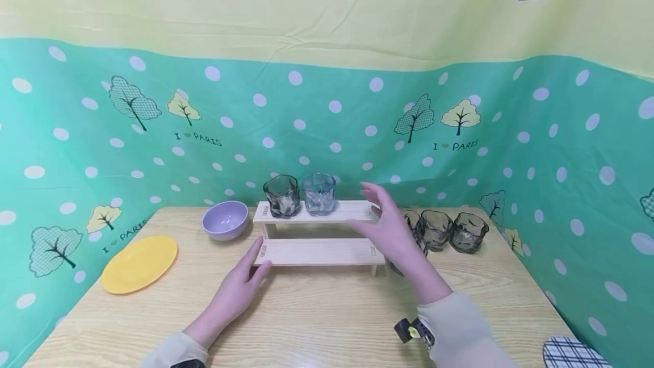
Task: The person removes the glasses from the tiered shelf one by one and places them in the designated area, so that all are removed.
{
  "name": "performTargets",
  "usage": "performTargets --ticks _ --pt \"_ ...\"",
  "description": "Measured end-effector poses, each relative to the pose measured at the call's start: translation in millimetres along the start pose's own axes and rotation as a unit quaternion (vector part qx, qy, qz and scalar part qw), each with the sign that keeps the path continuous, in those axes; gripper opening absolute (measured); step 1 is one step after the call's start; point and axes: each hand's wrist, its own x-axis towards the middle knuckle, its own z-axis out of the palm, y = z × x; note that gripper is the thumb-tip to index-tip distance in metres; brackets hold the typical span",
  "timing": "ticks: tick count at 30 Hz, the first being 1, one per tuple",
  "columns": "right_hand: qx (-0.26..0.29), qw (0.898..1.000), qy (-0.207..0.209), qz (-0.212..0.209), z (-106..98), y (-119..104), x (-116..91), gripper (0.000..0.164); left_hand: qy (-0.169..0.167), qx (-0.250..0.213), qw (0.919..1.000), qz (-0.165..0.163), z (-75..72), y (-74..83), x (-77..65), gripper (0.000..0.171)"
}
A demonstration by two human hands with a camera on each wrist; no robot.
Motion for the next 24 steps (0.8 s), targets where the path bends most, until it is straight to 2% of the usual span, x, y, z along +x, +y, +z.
performTargets --ticks 10,18,24 --pt "0.017 1.0 0.002 0.005 27 -5 16 0.099 -0.002 0.004 1.0 -0.006 0.2 -2.2 -0.1 0.071" --pt "0.034 0.999 0.014 0.0 45 -2 31 0.103 0.004 0.008 0.9999 0.009 1.0 -2.9 0.6 0.071" --pt "0.042 0.999 0.027 0.0 57 -1 42 0.105 0.002 0.01 0.9999 0.006 1.2 -3.5 1.6 0.072"
